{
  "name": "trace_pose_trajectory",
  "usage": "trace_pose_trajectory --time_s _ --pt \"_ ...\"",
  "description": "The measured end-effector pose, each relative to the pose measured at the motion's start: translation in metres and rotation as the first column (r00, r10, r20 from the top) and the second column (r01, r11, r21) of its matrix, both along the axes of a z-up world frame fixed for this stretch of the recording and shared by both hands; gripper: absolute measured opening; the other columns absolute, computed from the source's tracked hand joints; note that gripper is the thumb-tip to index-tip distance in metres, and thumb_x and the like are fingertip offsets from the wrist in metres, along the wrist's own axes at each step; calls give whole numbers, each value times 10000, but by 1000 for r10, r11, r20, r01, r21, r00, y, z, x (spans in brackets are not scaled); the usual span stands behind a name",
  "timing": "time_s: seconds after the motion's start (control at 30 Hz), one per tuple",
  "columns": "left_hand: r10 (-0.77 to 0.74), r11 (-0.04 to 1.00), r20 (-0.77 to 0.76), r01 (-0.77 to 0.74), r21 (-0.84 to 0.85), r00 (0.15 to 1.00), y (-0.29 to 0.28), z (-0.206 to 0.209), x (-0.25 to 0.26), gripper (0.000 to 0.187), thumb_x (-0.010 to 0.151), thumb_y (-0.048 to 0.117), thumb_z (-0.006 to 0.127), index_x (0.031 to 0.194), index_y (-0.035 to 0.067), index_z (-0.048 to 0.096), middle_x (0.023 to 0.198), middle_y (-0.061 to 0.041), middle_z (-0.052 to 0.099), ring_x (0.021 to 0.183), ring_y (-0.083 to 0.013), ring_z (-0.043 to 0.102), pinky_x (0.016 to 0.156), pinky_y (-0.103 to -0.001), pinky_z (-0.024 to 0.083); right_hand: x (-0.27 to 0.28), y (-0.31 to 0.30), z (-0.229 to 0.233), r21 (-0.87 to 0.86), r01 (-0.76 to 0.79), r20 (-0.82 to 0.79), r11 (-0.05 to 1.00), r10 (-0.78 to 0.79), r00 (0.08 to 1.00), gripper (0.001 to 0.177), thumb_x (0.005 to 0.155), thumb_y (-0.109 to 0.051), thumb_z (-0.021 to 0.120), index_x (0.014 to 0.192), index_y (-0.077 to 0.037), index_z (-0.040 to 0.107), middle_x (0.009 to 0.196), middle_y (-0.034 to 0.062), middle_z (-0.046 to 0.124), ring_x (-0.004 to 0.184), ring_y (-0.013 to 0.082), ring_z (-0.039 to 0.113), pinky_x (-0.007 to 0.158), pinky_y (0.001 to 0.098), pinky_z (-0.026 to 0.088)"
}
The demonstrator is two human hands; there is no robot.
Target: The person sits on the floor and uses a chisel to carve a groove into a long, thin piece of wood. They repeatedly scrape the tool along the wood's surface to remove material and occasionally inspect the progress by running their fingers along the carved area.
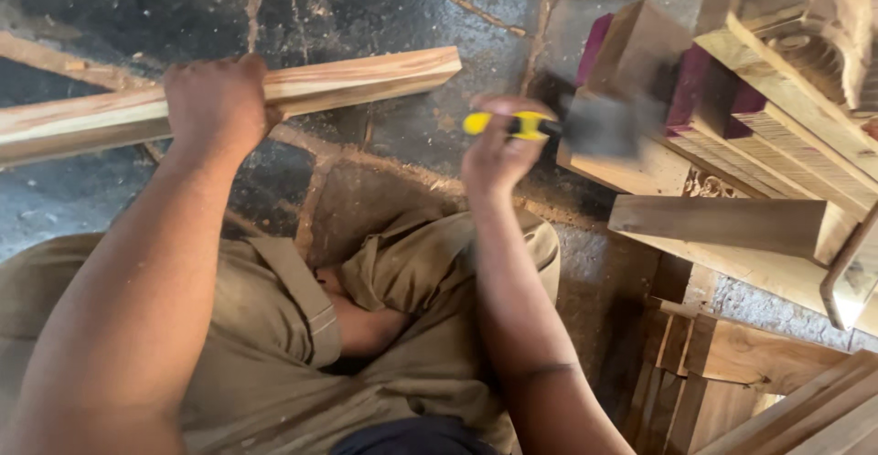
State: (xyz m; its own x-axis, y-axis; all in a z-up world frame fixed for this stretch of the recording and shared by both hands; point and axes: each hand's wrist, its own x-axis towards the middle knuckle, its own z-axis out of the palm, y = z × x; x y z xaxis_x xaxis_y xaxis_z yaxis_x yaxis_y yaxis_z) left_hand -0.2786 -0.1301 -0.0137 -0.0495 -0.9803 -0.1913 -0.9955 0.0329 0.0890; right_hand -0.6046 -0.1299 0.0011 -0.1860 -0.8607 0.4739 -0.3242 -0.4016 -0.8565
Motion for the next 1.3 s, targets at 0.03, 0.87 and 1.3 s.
trace_pose_trajectory --time_s 0.03,0.87,1.3 --pt "2 1000 8 -2 5 1000 1 2 1 406 836 477 854 1015 139 718 833 -55 751 805 -250 719 799 -456 517 3 6 -3 239 95 -188 966 -50 981 123 1111 -211 525 1129 -94 557 873 46 672 775 170 684 707 351 598" --pt "-15 999 57 18 -39 998 3 6 1 464 831 561 823 1029 158 705 850 -42 749 833 -249 719 802 -452 509 5 -1 15 202 37 110 979 -60 992 255 1128 -252 522 1176 -9 462 888 121 706 786 191 688 704 371 545" --pt "-13 997 7 14 -73 1000 7 -2 5 476 831 556 848 1027 143 717 877 -48 763 850 -262 729 831 -458 506 4 -1 4 263 -36 228 964 -26 973 202 1118 -222 551 1180 -50 465 833 46 610 711 152 650 633 332 561"
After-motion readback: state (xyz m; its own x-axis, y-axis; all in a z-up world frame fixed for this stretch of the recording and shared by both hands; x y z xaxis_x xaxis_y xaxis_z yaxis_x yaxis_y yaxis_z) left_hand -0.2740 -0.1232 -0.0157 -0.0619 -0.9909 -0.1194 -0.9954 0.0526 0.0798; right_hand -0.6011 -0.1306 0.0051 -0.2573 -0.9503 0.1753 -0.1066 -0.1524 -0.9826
